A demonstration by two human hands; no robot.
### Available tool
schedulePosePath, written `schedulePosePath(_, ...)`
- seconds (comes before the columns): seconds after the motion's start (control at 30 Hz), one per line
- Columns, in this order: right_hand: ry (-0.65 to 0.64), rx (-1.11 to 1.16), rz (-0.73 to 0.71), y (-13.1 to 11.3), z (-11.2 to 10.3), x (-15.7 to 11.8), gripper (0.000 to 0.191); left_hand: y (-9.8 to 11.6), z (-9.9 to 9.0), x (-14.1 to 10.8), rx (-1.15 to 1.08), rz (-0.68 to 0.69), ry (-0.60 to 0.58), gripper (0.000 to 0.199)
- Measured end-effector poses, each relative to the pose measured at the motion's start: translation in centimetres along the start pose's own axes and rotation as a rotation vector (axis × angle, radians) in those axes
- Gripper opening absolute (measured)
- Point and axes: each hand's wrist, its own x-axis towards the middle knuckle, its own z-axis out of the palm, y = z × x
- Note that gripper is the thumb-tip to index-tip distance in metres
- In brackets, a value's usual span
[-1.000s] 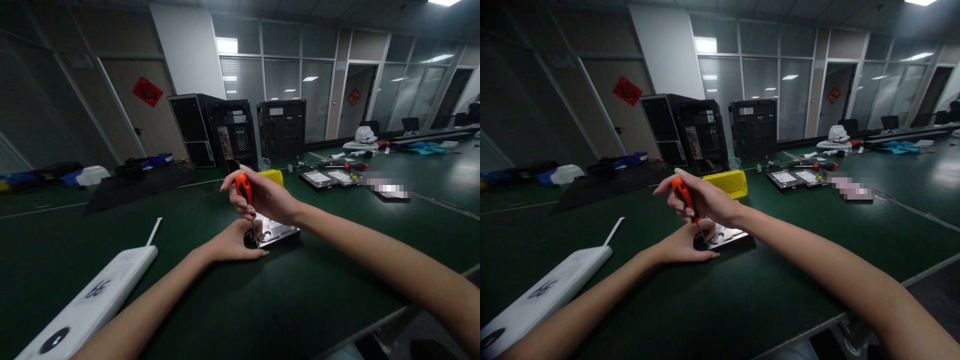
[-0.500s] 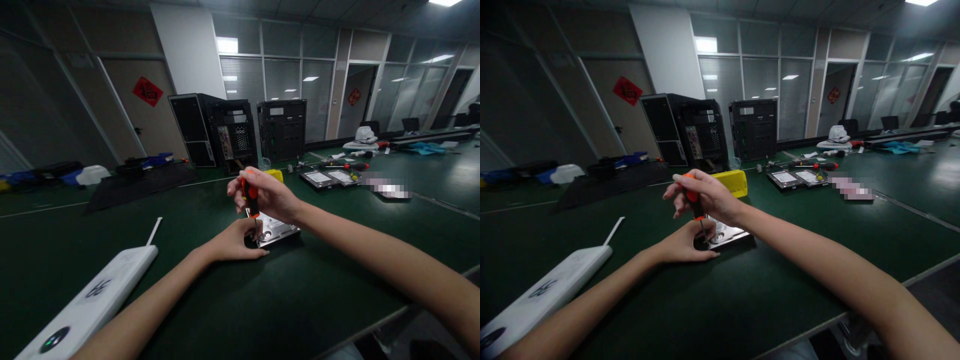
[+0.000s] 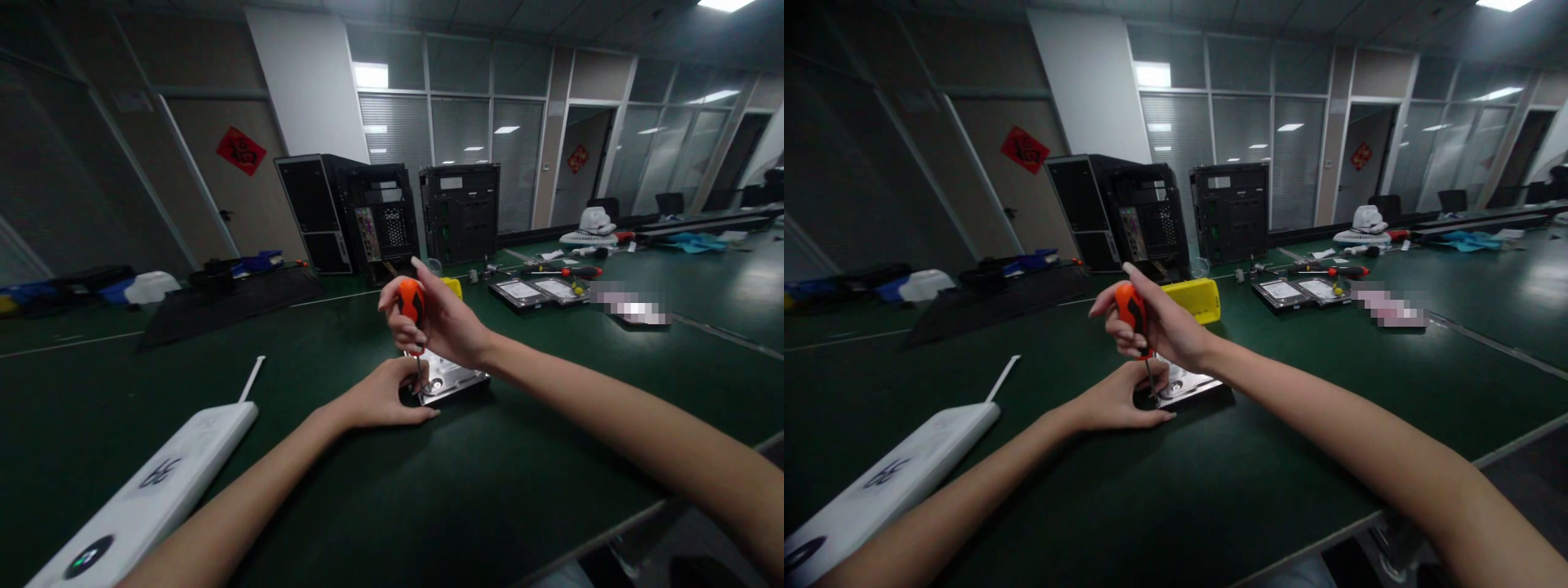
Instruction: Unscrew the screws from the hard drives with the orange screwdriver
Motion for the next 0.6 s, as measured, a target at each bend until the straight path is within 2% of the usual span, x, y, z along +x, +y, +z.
schedulePosePath(0.1, 0.002, -0.011, 0.011, 0.09, -0.11, 0.16, 0.033, -0.01, 0.07, 0.03, -0.017, 0.015, -0.005, 0.031)
schedulePosePath(0.4, 0.083, -0.061, -0.095, 0.34, -0.70, 0.25, 0.020, -0.08, 0.04, -0.02, 0.035, 0.015, 0.015, 0.031)
schedulePosePath(0.6, 0.123, -0.103, -0.118, 0.17, -0.84, 0.16, 0.019, -0.22, 0.22, 0.08, 0.018, 0.009, 0.024, 0.031)
